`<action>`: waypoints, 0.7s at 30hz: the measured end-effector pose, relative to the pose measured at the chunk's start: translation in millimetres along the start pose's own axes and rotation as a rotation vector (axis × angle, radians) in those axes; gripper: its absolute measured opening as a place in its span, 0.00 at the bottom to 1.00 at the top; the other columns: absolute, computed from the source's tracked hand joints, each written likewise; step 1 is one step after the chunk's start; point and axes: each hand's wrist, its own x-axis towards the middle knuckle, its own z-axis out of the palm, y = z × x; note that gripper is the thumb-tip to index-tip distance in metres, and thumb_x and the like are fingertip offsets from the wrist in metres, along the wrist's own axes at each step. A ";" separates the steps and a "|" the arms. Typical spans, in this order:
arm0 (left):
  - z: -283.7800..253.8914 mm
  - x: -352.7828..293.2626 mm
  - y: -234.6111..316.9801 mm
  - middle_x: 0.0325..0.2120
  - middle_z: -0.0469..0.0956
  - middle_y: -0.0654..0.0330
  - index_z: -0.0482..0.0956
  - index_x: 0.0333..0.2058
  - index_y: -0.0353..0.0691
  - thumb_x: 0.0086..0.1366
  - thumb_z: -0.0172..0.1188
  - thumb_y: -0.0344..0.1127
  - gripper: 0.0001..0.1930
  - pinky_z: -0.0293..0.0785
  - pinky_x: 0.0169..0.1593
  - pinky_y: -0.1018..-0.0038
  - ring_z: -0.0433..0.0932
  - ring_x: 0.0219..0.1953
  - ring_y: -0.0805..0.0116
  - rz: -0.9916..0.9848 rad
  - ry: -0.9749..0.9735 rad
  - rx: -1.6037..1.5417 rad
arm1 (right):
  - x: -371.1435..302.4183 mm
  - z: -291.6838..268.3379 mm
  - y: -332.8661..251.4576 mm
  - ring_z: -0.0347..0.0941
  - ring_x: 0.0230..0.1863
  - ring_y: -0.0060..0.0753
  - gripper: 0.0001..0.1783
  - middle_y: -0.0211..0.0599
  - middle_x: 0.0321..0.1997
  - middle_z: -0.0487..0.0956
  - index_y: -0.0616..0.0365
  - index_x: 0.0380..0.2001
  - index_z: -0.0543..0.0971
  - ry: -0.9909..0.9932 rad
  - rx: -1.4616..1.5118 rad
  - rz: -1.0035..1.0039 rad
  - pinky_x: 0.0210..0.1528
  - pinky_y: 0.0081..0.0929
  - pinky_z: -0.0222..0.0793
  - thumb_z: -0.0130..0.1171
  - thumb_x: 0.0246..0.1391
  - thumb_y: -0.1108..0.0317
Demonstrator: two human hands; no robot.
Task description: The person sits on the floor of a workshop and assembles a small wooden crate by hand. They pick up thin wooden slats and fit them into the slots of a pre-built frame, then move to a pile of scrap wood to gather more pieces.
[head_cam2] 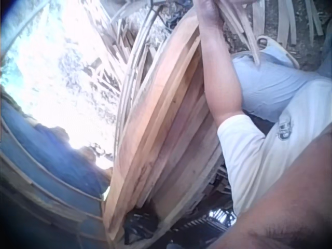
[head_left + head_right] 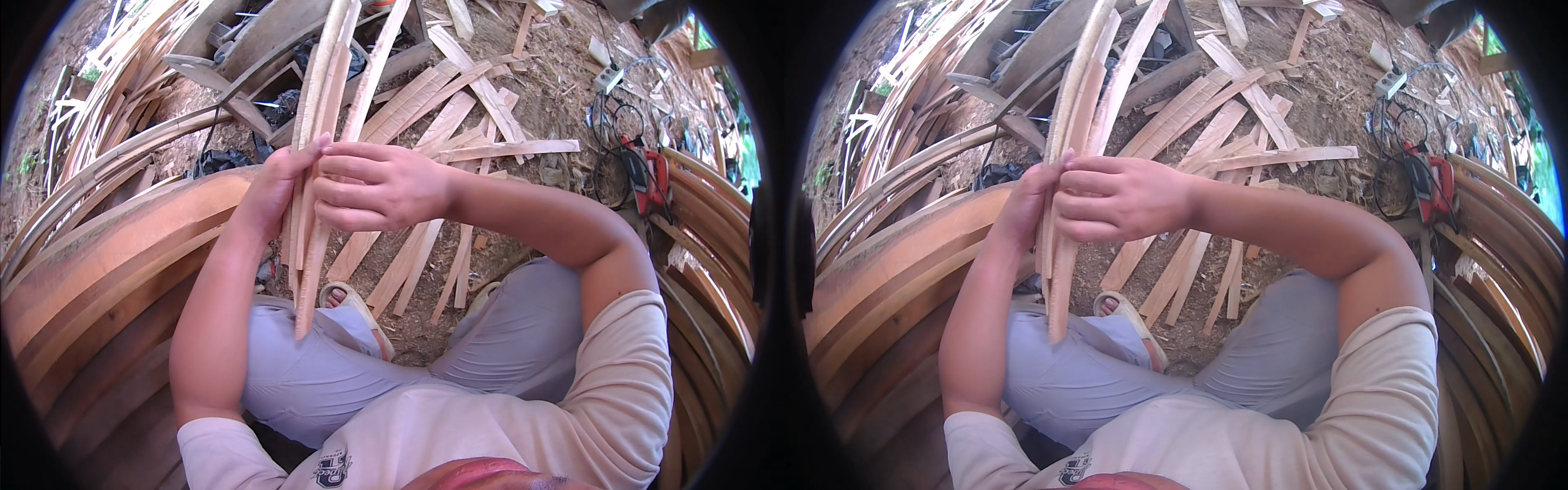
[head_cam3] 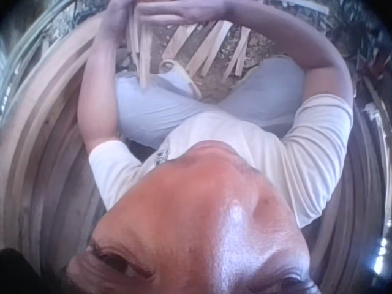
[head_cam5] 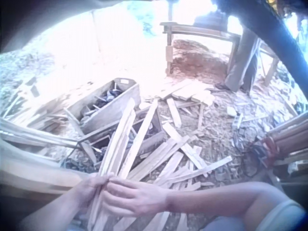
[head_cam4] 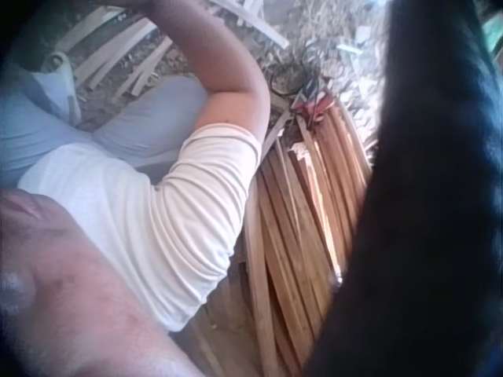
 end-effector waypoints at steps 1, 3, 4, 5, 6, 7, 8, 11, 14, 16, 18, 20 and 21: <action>-2.0 0.0 -0.8 0.35 0.85 0.61 0.83 0.45 0.37 0.72 0.63 0.52 0.21 0.80 0.36 0.80 0.84 0.34 0.77 0.013 -0.011 -0.027 | 1.0 0.6 0.5 0.74 0.54 0.38 0.14 0.34 0.48 0.75 0.53 0.44 0.76 -0.008 0.010 0.000 0.65 0.42 0.72 0.62 0.54 0.65; 0.2 1.7 -1.4 0.37 0.84 0.62 0.82 0.46 0.36 0.73 0.62 0.52 0.21 0.80 0.37 0.81 0.84 0.35 0.77 0.042 -0.037 -0.050 | 0.5 -1.2 3.4 0.75 0.56 0.41 0.13 0.36 0.51 0.78 0.52 0.45 0.78 -0.029 0.027 0.006 0.67 0.45 0.73 0.61 0.57 0.64; 2.0 2.0 -1.4 0.37 0.84 0.62 0.82 0.47 0.36 0.73 0.62 0.52 0.21 0.80 0.38 0.81 0.84 0.36 0.77 0.050 -0.045 -0.055 | -2.0 -1.3 5.1 0.74 0.57 0.40 0.13 0.36 0.52 0.78 0.52 0.45 0.78 -0.033 0.016 0.001 0.67 0.45 0.72 0.61 0.57 0.63; 3.7 2.0 -0.8 0.38 0.84 0.62 0.81 0.47 0.36 0.73 0.62 0.52 0.22 0.80 0.38 0.81 0.84 0.36 0.77 0.057 -0.051 -0.058 | -4.7 -0.8 7.1 0.74 0.57 0.40 0.13 0.36 0.53 0.78 0.52 0.45 0.78 -0.035 0.004 -0.004 0.66 0.45 0.72 0.61 0.57 0.63; 5.7 1.5 0.8 0.38 0.84 0.61 0.81 0.48 0.36 0.72 0.62 0.51 0.21 0.81 0.38 0.81 0.84 0.36 0.77 0.061 -0.055 -0.045 | -7.0 -0.3 8.3 0.73 0.58 0.39 0.13 0.36 0.53 0.78 0.51 0.45 0.78 -0.037 -0.007 -0.009 0.66 0.44 0.71 0.62 0.57 0.63; 7.8 0.7 2.8 0.39 0.84 0.61 0.80 0.49 0.35 0.72 0.63 0.50 0.21 0.81 0.39 0.81 0.84 0.36 0.77 0.065 -0.057 -0.032 | -9.4 -0.5 8.7 0.73 0.58 0.39 0.12 0.36 0.54 0.77 0.51 0.44 0.78 -0.029 -0.044 0.003 0.65 0.44 0.71 0.62 0.57 0.64; 8.3 -0.6 2.8 0.39 0.84 0.61 0.80 0.49 0.35 0.72 0.64 0.48 0.21 0.81 0.39 0.81 0.84 0.37 0.77 0.068 -0.053 -0.020 | -11.5 0.1 8.3 0.72 0.58 0.38 0.12 0.35 0.54 0.77 0.51 0.44 0.78 -0.018 -0.076 0.014 0.65 0.43 0.70 0.62 0.56 0.64; 5.7 4.8 -3.4 0.40 0.83 0.60 0.79 0.50 0.33 0.69 0.68 0.45 0.21 0.82 0.39 0.80 0.84 0.36 0.77 0.171 -0.017 0.140 | -30.6 13.7 9.6 0.70 0.62 0.36 0.09 0.35 0.55 0.76 0.52 0.42 0.79 -0.037 -0.058 0.068 0.65 0.43 0.64 0.61 0.57 0.67; -0.9 1.2 1.8 0.34 0.81 0.62 0.78 0.46 0.35 0.66 0.70 0.43 0.19 0.79 0.35 0.78 0.81 0.30 0.76 0.058 0.081 0.354 | -88.8 34.4 28.1 0.67 0.66 0.37 0.13 0.40 0.59 0.76 0.52 0.47 0.80 -0.352 0.006 0.215 0.68 0.47 0.61 0.59 0.59 0.67; -3.9 -2.3 5.6 0.30 0.79 0.62 0.76 0.42 0.37 0.65 0.69 0.43 0.17 0.76 0.32 0.77 0.77 0.25 0.77 0.002 0.102 0.452 | -131.6 51.0 41.8 0.67 0.67 0.39 0.15 0.43 0.60 0.76 0.52 0.49 0.81 -0.656 -0.052 0.345 0.68 0.47 0.62 0.58 0.59 0.67; -5.0 -9.4 8.4 0.30 0.78 0.62 0.76 0.43 0.37 0.65 0.69 0.43 0.17 0.76 0.31 0.77 0.77 0.25 0.77 -0.029 0.170 0.466 | -159.7 67.0 54.9 0.70 0.62 0.38 0.11 0.38 0.53 0.78 0.53 0.42 0.82 -0.739 -0.071 0.356 0.66 0.44 0.64 0.59 0.56 0.68; -12.0 -15.7 5.5 0.30 0.77 0.63 0.75 0.43 0.37 0.65 0.70 0.43 0.18 0.76 0.30 0.77 0.76 0.25 0.78 -0.039 0.197 0.455 | -168.7 86.5 58.1 0.74 0.54 0.36 0.06 0.30 0.42 0.79 0.51 0.35 0.82 -0.743 -0.052 0.303 0.61 0.38 0.67 0.60 0.53 0.70; -17.1 -19.7 4.1 0.30 0.76 0.64 0.75 0.43 0.37 0.65 0.69 0.43 0.18 0.75 0.30 0.78 0.76 0.25 0.78 -0.034 0.194 0.438 | -167.6 99.4 57.3 0.74 0.53 0.36 0.06 0.30 0.42 0.79 0.51 0.35 0.81 -0.742 -0.029 0.299 0.60 0.37 0.67 0.60 0.53 0.70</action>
